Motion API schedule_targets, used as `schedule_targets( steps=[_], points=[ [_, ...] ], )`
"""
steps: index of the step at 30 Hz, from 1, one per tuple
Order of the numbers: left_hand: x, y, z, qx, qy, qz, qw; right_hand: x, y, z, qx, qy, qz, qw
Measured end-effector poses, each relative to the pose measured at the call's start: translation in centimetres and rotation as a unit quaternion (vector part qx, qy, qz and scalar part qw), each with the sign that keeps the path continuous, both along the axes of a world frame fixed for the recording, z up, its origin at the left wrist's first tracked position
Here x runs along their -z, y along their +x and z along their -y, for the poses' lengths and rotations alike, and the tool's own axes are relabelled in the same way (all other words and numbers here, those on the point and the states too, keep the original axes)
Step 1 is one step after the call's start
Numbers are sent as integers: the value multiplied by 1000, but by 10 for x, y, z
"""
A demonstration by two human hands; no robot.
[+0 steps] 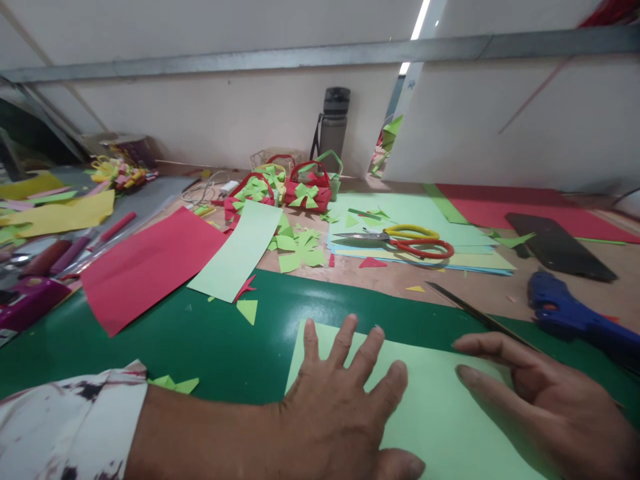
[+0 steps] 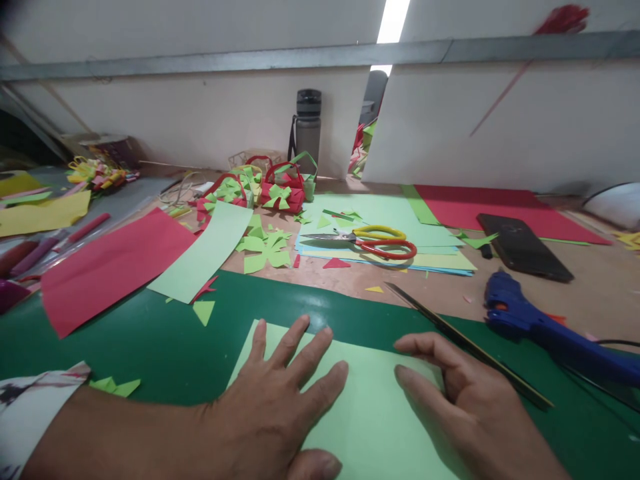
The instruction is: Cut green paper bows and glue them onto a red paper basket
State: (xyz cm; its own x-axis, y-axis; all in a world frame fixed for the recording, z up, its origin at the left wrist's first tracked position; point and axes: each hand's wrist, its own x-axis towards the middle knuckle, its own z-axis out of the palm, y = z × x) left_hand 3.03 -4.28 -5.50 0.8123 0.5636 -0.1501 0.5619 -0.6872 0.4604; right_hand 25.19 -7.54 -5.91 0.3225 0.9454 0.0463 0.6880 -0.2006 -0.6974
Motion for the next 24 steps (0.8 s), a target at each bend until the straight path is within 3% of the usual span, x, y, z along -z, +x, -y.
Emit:
schedule_targets(
  steps=[4, 24],
  points=[
    [0, 0, 1, 2, 2, 3, 1000, -1, 1, -1, 23, -38, -81, 996],
    [2, -1, -1, 15, 10, 1, 1000, -2, 0, 0, 26, -35, -54, 998]
  ],
)
